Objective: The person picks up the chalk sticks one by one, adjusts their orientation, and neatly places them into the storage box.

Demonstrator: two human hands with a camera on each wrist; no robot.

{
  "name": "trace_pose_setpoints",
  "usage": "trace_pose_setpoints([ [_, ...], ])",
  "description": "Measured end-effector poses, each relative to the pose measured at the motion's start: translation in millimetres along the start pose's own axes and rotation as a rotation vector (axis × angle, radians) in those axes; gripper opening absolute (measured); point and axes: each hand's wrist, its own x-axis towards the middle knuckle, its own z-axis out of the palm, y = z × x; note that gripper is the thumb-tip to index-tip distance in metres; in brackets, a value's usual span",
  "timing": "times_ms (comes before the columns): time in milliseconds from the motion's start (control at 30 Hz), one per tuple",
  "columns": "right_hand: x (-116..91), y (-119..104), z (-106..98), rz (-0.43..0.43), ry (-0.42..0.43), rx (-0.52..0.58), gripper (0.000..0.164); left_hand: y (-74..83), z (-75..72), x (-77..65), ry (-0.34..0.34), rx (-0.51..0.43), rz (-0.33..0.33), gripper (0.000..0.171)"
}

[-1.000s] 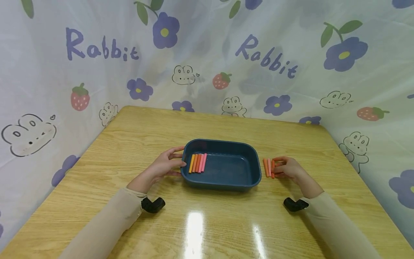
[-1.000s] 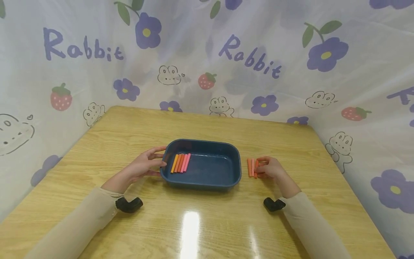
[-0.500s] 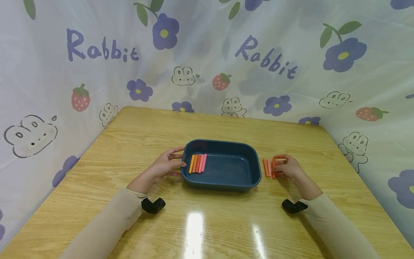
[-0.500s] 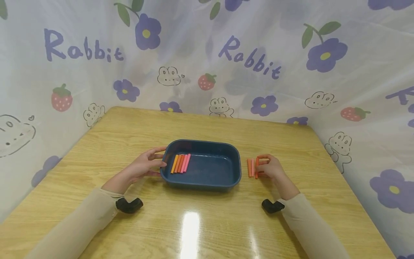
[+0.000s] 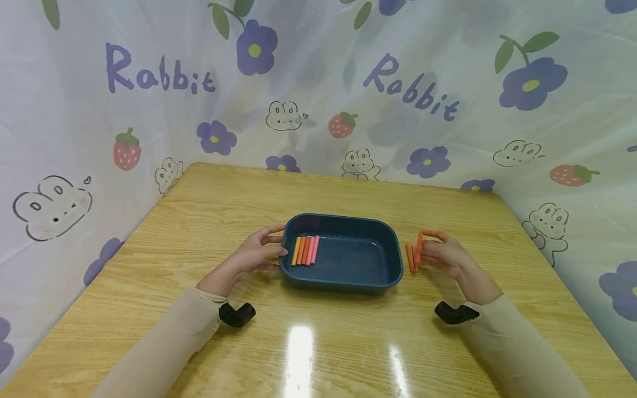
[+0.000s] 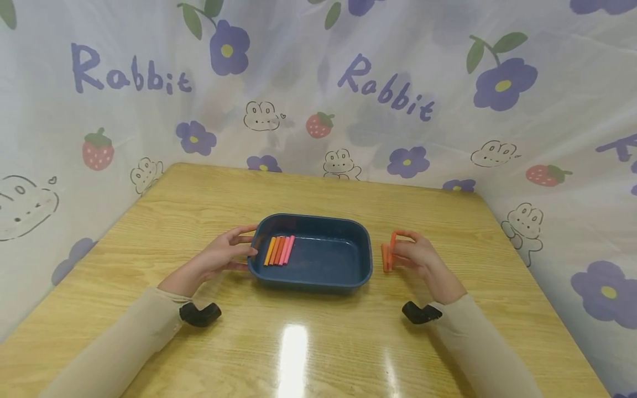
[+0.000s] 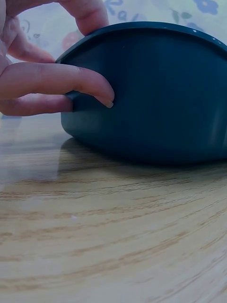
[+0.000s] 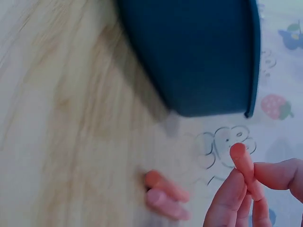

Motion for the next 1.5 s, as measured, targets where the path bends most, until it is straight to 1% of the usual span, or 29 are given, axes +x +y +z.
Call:
trace_pose_setpoints([
  [67, -0.9, -4.1, 3.4, 0.004, -0.015, 0.033, 0.061, 0.2, 0.2, 0.3, 0.000, 0.000, 0.001, 0.064],
  [267, -2.2, -17.1, 14.8, 0.016, -0.041, 0.137, 0.044, 0.6, 0.6, 0.7, -0.002, 0.005, -0.003, 0.063],
  [433, -2.2, -27.9, 25.2, 0.013, -0.049, 0.193, 0.042, 1.3, 0.3, 1.1, -0.004, 0.003, 0.001, 0.063],
  [567, -0.6, -35.5, 34.7, 0.024, -0.043, 0.174, 0.047, 1.2, -0.2, 1.2, -0.004, 0.005, 0.005, 0.063],
  [667, 1.7, -40.8, 43.4, 0.051, -0.028, 0.153, 0.055, 0.5, -0.4, 1.0, -0.003, 0.008, 0.004, 0.063],
  [800, 6.1, -47.5, 55.9, 0.077, -0.020, 0.171, 0.063, -0.6, -0.5, 0.9, -0.001, 0.011, 0.004, 0.062],
  [900, 10.3, -51.5, 64.9, 0.088, -0.022, 0.187, 0.065, -1.0, -0.5, 1.0, -0.001, 0.011, 0.008, 0.062],
  [1067, 17.7, -56.4, 79.1, 0.107, -0.025, 0.175, 0.068, -1.1, -0.7, 1.2, -0.004, 0.011, 0.014, 0.063],
  [1367, 28.9, -61.0, 102.5, 0.140, -0.033, 0.151, 0.067, -1.8, -0.9, 1.5, -0.003, 0.006, 0.007, 0.063],
  [1500, 37.1, -61.1, 113.3, 0.147, -0.044, 0.146, 0.066, -1.0, -0.7, 1.3, -0.001, 0.008, 0.007, 0.063],
])
